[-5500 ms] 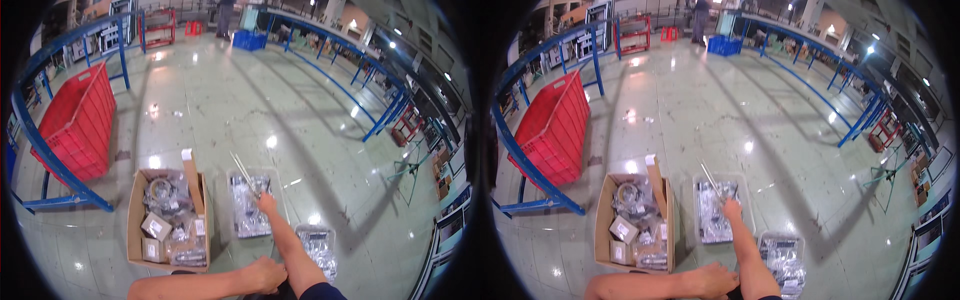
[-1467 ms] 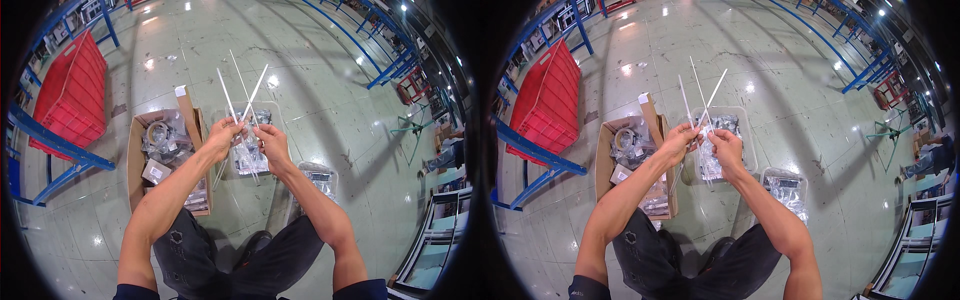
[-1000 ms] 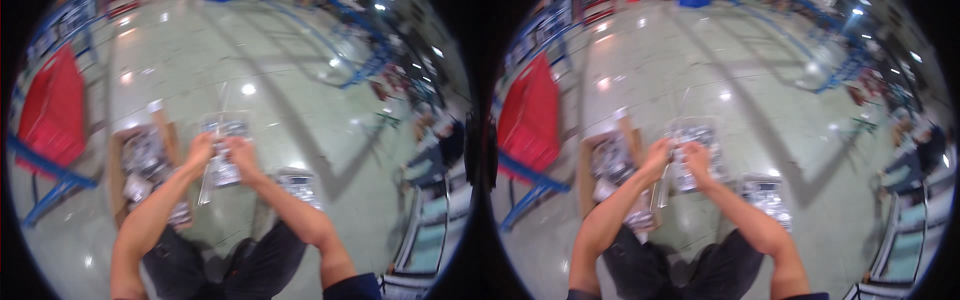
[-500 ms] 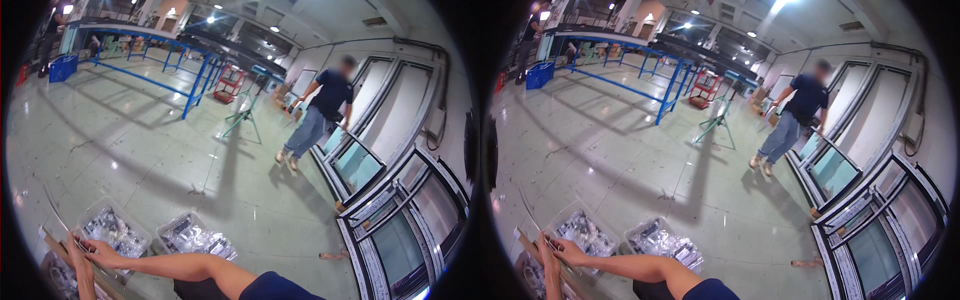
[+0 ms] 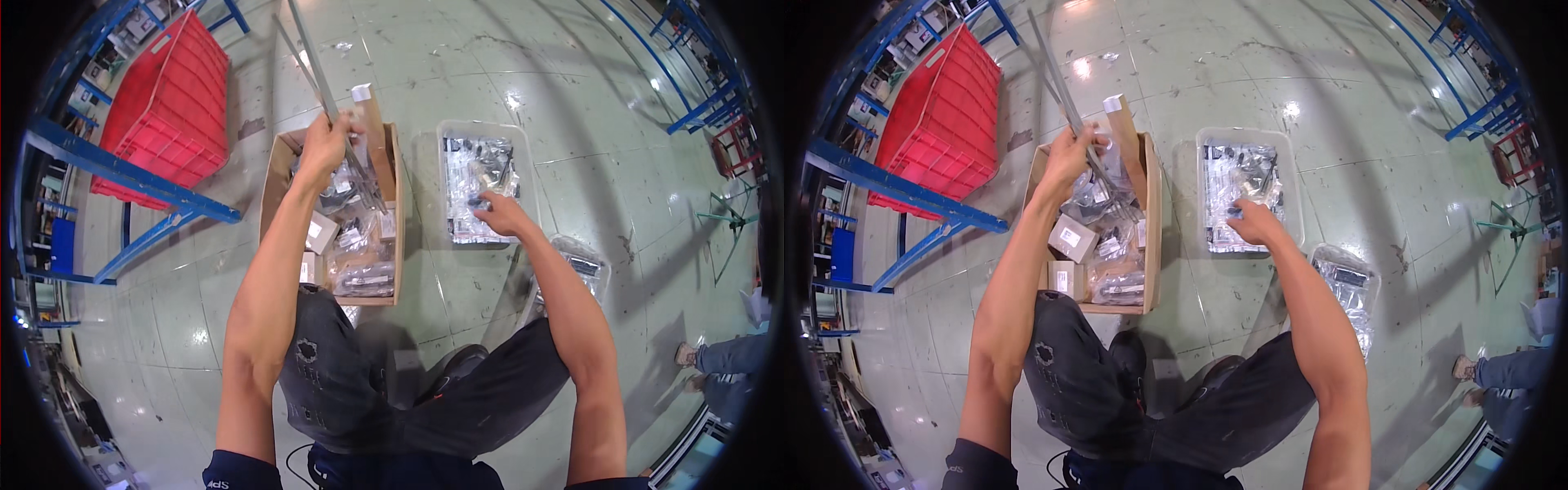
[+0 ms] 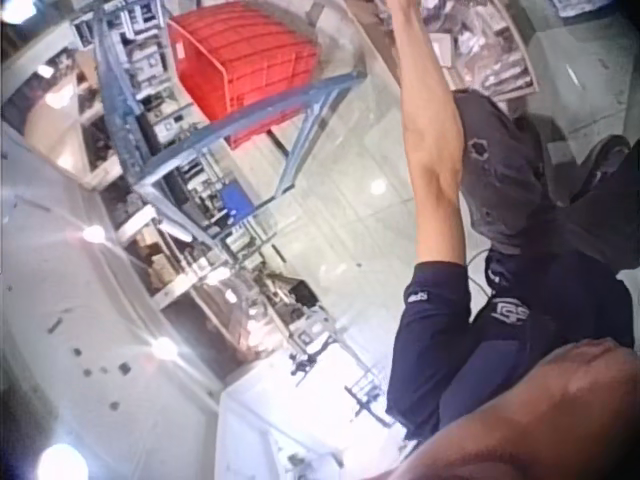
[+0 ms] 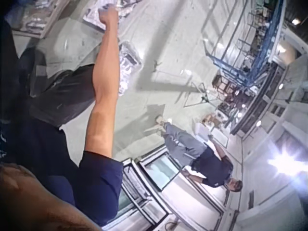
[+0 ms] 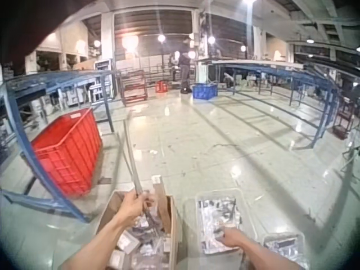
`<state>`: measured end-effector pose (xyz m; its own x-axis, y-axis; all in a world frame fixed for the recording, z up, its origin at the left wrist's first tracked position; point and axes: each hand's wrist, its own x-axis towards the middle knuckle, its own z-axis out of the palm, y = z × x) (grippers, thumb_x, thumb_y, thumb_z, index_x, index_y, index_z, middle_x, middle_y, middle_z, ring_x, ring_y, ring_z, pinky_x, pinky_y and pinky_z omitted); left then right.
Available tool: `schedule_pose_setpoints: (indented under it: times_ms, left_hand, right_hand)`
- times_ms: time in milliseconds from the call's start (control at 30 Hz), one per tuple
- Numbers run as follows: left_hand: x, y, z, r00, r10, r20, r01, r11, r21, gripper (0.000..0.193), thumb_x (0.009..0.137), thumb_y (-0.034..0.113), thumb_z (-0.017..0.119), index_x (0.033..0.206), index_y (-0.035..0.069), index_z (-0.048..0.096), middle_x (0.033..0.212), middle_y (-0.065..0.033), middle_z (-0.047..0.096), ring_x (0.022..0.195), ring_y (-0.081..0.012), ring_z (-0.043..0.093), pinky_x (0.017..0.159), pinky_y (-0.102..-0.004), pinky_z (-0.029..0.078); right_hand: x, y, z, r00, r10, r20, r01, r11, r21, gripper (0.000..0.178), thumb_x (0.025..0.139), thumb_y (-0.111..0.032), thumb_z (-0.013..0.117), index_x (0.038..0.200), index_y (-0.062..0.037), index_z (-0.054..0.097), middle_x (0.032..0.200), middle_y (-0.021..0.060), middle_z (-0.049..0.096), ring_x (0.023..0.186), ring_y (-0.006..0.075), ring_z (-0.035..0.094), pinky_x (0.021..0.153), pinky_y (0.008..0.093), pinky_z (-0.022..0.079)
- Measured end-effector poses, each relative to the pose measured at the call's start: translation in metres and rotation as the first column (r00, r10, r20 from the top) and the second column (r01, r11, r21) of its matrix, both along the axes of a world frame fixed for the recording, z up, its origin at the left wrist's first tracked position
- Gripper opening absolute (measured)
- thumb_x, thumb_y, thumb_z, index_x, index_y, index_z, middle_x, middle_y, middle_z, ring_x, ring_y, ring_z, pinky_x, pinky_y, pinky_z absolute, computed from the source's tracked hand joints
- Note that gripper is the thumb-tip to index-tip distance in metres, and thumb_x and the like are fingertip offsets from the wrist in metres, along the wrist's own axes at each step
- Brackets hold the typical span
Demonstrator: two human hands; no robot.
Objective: The person places metal rods into a box, sorts packaged hardware components from plastic trays by hand, and places small parts into a plastic bag.
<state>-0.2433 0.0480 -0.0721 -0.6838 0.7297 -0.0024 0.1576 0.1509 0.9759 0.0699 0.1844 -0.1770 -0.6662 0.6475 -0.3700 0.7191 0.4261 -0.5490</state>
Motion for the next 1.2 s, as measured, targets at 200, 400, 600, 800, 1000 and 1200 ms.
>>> schedule_pose_setpoints:
  times_ms: [200, 400, 600, 800, 1000, 1200]
  left_hand:
    - [-0.008, -0.024, -0.079, 0.940, -0.132, 0.316, 0.251, 0.892, -0.376, 0.018, 0.093, 0.014, 0.061, 0.107, 0.004, 0.067, 0.089, -0.0069, 0.070, 0.080, -0.0168, 0.067, 0.068, -0.0405, 0.059]
    - [0.011, -0.008, -0.082, 0.999, -0.044, 0.021, 0.049, 0.895, -0.443, 0.016, 0.086, 0.013, 0.068, 0.096, 0.001, 0.069, 0.083, -0.0092, 0.071, 0.073, -0.0174, 0.069, 0.063, -0.0360, 0.056]
    - [0.003, 0.011, -0.079, 0.950, 0.074, -0.302, -0.150, 0.960, -0.238, 0.026, 0.082, 0.018, 0.069, 0.103, 0.002, 0.068, 0.090, -0.0229, 0.068, 0.088, -0.0379, 0.066, 0.079, -0.0451, 0.049]
    - [0.016, 0.019, -0.103, 0.974, 0.020, -0.227, -0.081, 0.961, -0.263, 0.029, 0.080, 0.019, 0.072, 0.104, 0.003, 0.067, 0.095, -0.0208, 0.069, 0.094, -0.0368, 0.066, 0.083, -0.0436, 0.050]
    - [0.009, 0.028, -0.129, 0.974, -0.155, -0.164, 0.074, 0.906, -0.416, 0.031, 0.083, 0.017, 0.069, 0.108, 0.000, 0.062, 0.107, -0.0210, 0.068, 0.104, -0.0357, 0.064, 0.088, -0.0423, 0.050]
    - [0.012, 0.031, -0.125, 0.930, -0.183, -0.317, -0.009, 0.854, -0.520, 0.034, 0.087, 0.017, 0.059, 0.115, -0.003, 0.060, 0.112, -0.0274, 0.064, 0.109, -0.0422, 0.060, 0.094, -0.0453, 0.048]
  right_hand:
    - [0.024, 0.021, -0.037, 0.909, 0.193, 0.368, -0.209, 0.978, 0.005, 0.056, 0.083, -0.036, 0.066, 0.130, -0.0061, 0.057, 0.128, 0.0205, 0.058, 0.119, 0.0354, 0.056, 0.102, 0.0405, 0.044]
    - [0.029, 0.019, -0.023, 0.982, 0.053, 0.180, -0.040, 0.996, -0.074, 0.049, 0.084, -0.032, 0.069, 0.124, -0.0055, 0.061, 0.111, 0.0209, 0.066, 0.097, 0.0288, 0.066, 0.087, 0.0370, 0.051]
    - [0.035, 0.017, -0.014, 0.962, 0.085, 0.259, -0.063, 0.994, -0.090, 0.049, 0.086, -0.035, 0.068, 0.125, -0.0060, 0.061, 0.112, 0.0210, 0.066, 0.097, 0.0301, 0.066, 0.087, 0.0383, 0.051]
    - [0.034, 0.017, -0.006, 0.954, 0.064, 0.292, -0.032, 0.993, -0.114, 0.051, 0.084, -0.036, 0.069, 0.123, -0.0047, 0.062, 0.109, 0.0205, 0.068, 0.103, 0.0314, 0.065, 0.093, 0.0375, 0.050]
    - [0.042, 0.020, -0.020, 0.959, 0.031, 0.281, -0.005, 0.995, -0.095, 0.048, 0.084, -0.035, 0.068, 0.122, -0.0056, 0.063, 0.110, 0.0197, 0.068, 0.104, 0.0323, 0.065, 0.094, 0.0383, 0.050]
    - [0.055, 0.018, -0.030, 0.878, 0.159, 0.452, -0.155, 0.987, -0.045, 0.049, 0.085, -0.035, 0.066, 0.126, -0.0085, 0.061, 0.122, 0.0182, 0.063, 0.112, 0.0337, 0.060, 0.098, 0.0399, 0.048]
